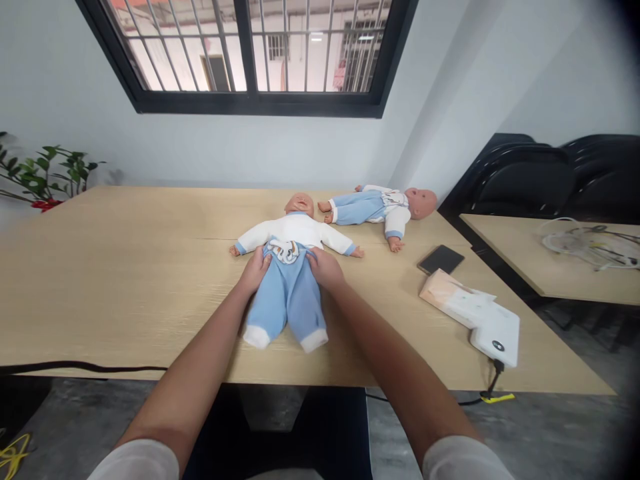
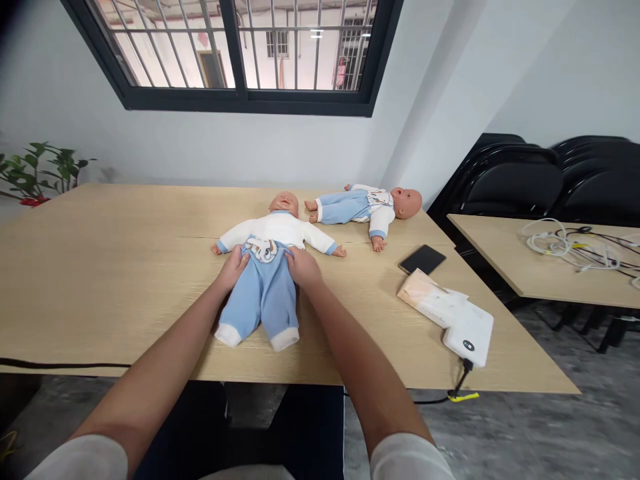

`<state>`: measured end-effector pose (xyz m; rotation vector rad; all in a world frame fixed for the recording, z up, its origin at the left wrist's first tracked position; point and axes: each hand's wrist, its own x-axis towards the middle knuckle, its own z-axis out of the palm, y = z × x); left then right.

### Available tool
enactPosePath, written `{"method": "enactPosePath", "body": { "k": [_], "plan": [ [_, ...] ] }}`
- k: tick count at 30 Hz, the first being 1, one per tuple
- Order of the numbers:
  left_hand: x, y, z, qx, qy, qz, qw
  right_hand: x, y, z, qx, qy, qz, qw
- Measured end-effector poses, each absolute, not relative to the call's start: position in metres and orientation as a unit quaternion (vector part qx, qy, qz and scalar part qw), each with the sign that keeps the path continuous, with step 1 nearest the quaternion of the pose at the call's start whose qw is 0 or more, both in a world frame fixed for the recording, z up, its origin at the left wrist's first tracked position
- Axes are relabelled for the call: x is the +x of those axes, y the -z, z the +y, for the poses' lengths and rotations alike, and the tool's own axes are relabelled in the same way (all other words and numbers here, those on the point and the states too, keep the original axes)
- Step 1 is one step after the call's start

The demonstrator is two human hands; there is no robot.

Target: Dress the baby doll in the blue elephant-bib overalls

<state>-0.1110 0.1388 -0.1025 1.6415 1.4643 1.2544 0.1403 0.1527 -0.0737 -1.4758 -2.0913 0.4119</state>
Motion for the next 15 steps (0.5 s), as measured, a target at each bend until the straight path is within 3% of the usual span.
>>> {"method": "enactPosePath", "body": {
  "k": [9,15],
  "plan": [
    [-0.102,0.1,0.156,0.573,-0.466,0.608,0.291,0.129,0.07,0.149,-0.659,-0.144,-0.693,0.254],
    [-0.098,0.094,0.138,0.593,-0.471,0.572,0.315,0.141,0.071,0.142,-0.643,-0.12,-0.703,0.279]
  ]
}}
